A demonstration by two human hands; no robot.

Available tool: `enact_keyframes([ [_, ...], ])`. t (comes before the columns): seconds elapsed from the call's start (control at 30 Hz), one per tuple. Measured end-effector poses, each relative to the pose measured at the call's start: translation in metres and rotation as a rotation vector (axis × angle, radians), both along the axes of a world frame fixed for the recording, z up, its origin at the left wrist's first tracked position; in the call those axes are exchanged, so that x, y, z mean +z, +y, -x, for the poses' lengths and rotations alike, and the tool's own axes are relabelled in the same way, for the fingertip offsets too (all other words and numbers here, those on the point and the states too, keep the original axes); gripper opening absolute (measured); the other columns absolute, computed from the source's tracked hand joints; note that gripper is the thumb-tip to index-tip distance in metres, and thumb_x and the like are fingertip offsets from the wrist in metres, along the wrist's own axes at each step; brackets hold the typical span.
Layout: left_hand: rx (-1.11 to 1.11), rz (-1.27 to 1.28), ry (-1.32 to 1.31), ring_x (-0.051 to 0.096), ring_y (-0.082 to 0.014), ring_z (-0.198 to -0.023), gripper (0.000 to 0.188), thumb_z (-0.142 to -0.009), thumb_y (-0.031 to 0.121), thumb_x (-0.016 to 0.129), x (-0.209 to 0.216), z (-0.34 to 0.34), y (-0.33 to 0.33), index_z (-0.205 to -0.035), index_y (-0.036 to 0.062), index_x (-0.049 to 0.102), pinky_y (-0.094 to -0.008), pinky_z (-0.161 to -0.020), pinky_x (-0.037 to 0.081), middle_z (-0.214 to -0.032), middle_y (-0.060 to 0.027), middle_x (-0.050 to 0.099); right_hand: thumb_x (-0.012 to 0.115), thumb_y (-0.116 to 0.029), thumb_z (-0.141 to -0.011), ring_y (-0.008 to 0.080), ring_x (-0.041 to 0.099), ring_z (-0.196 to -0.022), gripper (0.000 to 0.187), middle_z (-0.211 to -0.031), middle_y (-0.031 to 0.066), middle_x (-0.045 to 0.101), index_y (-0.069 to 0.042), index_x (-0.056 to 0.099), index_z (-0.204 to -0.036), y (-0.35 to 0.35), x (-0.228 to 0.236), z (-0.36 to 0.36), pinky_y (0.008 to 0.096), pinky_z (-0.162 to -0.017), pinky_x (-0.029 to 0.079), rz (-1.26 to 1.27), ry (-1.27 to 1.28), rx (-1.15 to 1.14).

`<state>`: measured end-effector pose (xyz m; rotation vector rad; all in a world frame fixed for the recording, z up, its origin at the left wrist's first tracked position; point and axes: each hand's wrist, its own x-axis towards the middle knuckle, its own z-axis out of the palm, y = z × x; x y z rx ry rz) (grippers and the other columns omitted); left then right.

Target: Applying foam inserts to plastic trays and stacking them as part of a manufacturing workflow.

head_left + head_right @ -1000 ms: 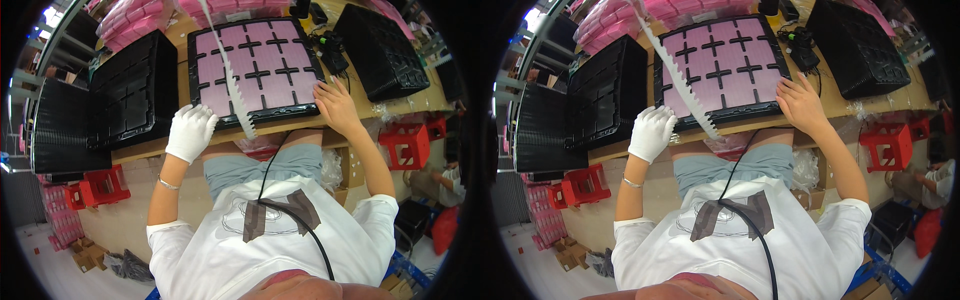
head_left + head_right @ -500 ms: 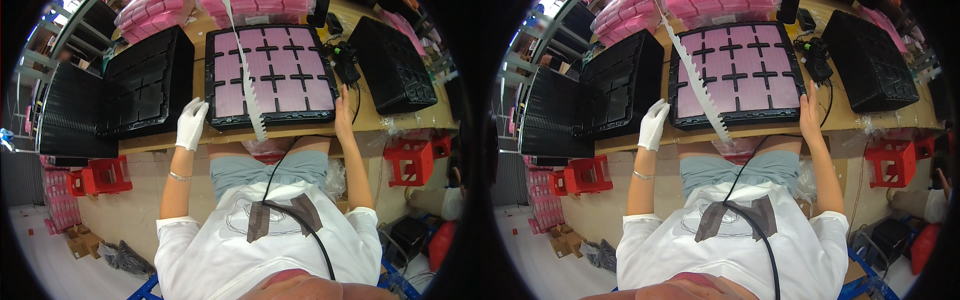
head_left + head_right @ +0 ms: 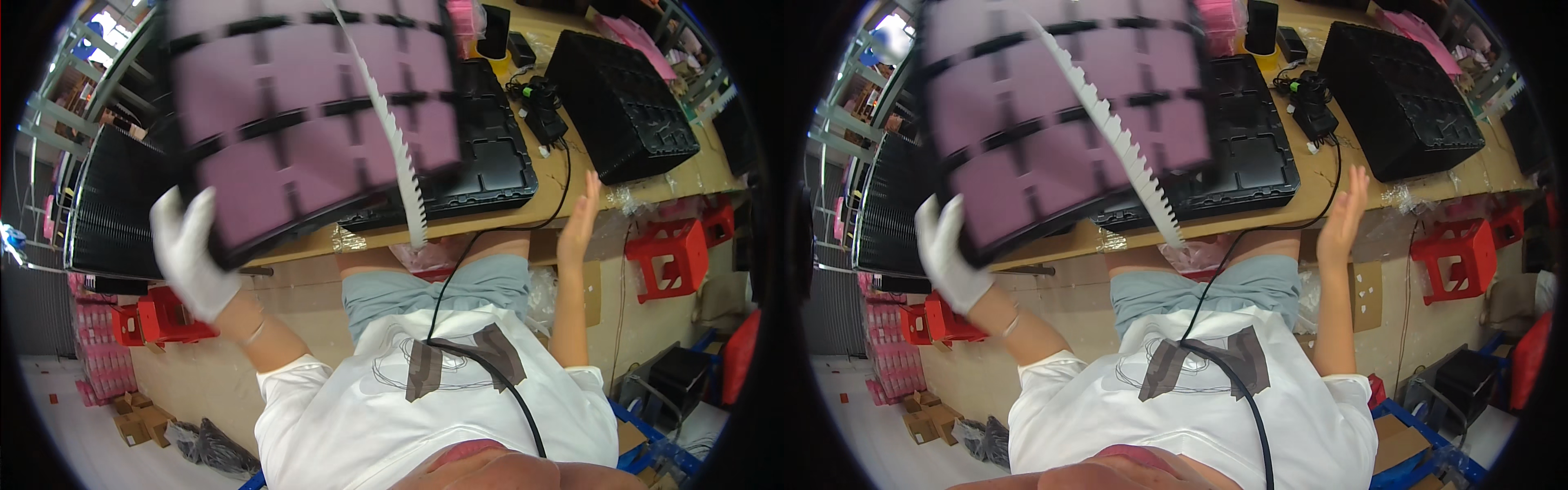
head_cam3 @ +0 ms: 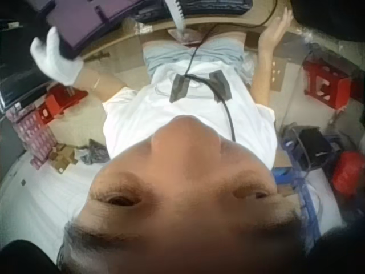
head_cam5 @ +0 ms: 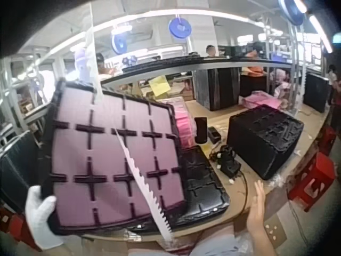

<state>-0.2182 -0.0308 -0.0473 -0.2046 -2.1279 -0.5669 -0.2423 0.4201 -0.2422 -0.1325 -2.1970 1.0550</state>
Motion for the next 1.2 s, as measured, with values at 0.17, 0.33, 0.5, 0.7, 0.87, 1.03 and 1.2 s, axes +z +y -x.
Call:
enact_keyframes([
  [0.17,0.413,0.031,0.370,0.062,-0.0315,-0.112,0.032,-0.083,0.002,0.071,0.042,-0.090,-0.041,-0.115,-0.0023,0.069,-0.0379,-0.094,0.056,-0.129,-0.0230,0.058,0.029,-0.032,-0.108,0.0286,0.027,-0.145,0.050,-0.154,0.0159,0.035,0.000,0.039,-0.146,0.022,-0.007,-0.025,0.0409,-0.118,0.021,0.256,0.039,-0.008],
  [0.33,0.705,0.059,0.185,0.069,-0.0210,-0.098,0.033,-0.082,0.005,0.076,0.049,-0.053,0.041,-0.114,0.0024,0.071,-0.0311,-0.084,0.055,-0.112,-0.0154,0.071,0.028,-0.036,-0.108,0.0257,0.033,-0.142,0.054,-0.151,0.0146,0.037,0.001,0.038,-0.146,0.001,0.003,-0.022,0.0417,-0.118,0.026,0.282,0.012,-0.014],
  [0.5,0.388,0.475,-0.034,0.072,-0.0227,-0.086,0.033,-0.085,0.008,0.069,-0.007,0.011,0.020,-0.118,0.0115,0.069,-0.0310,-0.074,0.056,-0.113,-0.0046,0.071,0.029,-0.029,-0.108,0.0268,0.036,-0.140,0.049,-0.151,0.0160,0.038,0.001,0.040,-0.145,-0.020,0.004,-0.019,0.0394,-0.113,0.033,0.280,0.041,0.105],
  [0.7,0.482,0.591,-0.283,0.070,-0.0270,-0.073,0.021,-0.092,0.025,0.059,-0.096,0.077,-0.035,-0.109,0.0139,0.063,-0.0371,-0.065,0.057,-0.123,-0.0072,0.066,0.028,-0.033,-0.108,0.0256,0.037,-0.139,0.052,-0.149,0.0150,0.041,0.002,0.042,-0.143,-0.033,-0.004,-0.021,0.0423,-0.113,0.035,0.244,-0.035,0.150],
  [0.87,0.451,0.482,-0.471,0.069,-0.0339,-0.080,0.022,-0.097,0.031,0.055,-0.112,0.091,-0.037,-0.104,0.0109,0.061,-0.0420,-0.070,0.057,-0.129,-0.0116,0.061,0.028,-0.033,-0.108,0.0254,0.039,-0.139,0.051,-0.148,0.0154,0.042,0.002,0.043,-0.142,-0.037,-0.003,-0.015,0.0427,-0.112,0.036,0.265,-0.068,0.167],
  [1.03,0.414,0.494,-0.529,0.067,-0.0304,-0.095,0.027,-0.096,0.033,0.056,-0.101,0.083,-0.038,-0.102,0.0082,0.066,-0.0419,-0.080,0.055,-0.123,-0.0112,0.064,0.030,-0.028,-0.108,0.0246,0.042,-0.136,0.047,-0.144,0.0162,0.046,0.002,0.045,-0.140,-0.051,0.012,-0.002,0.0412,-0.111,0.037,0.230,-0.010,0.239],
  [1.2,-0.364,-0.392,-0.644,0.055,-0.0069,-0.072,0.053,-0.079,0.032,0.081,-0.096,0.052,0.048,-0.120,0.0027,0.065,-0.0242,-0.069,0.049,-0.112,-0.0061,0.065,0.051,-0.009,-0.100,0.0177,0.058,-0.116,0.029,-0.126,0.0110,0.061,0.001,0.059,-0.126,-0.095,0.029,0.035,0.0299,-0.101,0.043,0.383,-0.078,0.512],
])
